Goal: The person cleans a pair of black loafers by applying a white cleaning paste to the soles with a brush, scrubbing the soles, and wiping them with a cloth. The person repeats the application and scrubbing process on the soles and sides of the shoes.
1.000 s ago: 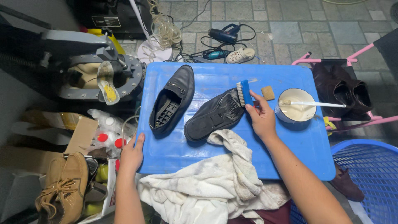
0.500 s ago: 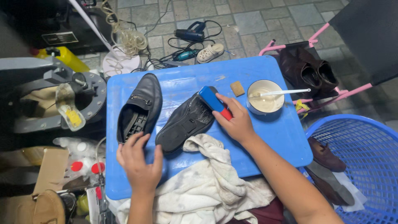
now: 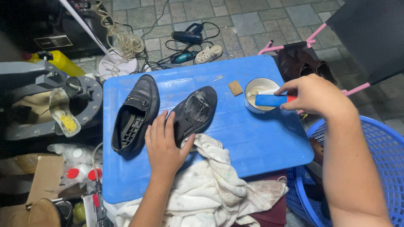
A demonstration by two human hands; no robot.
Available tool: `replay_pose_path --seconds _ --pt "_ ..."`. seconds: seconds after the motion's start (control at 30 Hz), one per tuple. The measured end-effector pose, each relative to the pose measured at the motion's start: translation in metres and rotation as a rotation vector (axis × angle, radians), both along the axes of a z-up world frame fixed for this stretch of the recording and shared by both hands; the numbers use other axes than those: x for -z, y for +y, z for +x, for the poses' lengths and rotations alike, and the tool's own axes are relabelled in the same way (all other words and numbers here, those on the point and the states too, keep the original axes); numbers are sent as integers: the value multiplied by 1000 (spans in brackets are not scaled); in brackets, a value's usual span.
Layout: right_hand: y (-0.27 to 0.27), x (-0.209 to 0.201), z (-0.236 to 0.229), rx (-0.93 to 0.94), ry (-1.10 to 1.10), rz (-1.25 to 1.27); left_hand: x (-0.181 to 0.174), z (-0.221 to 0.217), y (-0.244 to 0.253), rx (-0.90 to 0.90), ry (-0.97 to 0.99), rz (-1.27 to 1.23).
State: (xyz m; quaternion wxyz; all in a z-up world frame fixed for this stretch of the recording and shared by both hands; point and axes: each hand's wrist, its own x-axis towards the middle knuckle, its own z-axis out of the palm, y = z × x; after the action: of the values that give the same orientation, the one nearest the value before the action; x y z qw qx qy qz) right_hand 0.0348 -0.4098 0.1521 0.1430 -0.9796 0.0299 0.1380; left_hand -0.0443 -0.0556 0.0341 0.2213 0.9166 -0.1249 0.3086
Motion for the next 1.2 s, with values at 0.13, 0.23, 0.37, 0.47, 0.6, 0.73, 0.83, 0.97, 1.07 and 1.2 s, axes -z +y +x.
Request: replay_pose_path --seconds 0.13,0.23,0.37,0.47,0.6,0.73,0.83,0.97,1.07,1.2 --pt "-2 14 19 -88 17 -145 12 7 2 25 95 21" --pt "3 23 30 -144 40 -231 21 9 5 27 60 -20" --pt "8 23 32 -149 48 -221 27 10 10 45 -10 -22" --pt "7 16 25 -79 54 -146 29 9 13 49 -17 -40" --pt "-1 8 13 118 99 122 31 6 13 31 -35 -76" --pt "-11 12 11 138 103 233 32 7 13 8 -23 -79" --pt "-16 22 -5 142 -196 264 32 8 15 14 10 -109" --pt "1 62 -22 30 -469 616 30 4 20 43 54 -152" --pt "43 104 -32 -24 -464 935 27 4 19 49 52 -163" --pt "101 138 -39 -43 -494 644 25 2 15 18 36 -147"
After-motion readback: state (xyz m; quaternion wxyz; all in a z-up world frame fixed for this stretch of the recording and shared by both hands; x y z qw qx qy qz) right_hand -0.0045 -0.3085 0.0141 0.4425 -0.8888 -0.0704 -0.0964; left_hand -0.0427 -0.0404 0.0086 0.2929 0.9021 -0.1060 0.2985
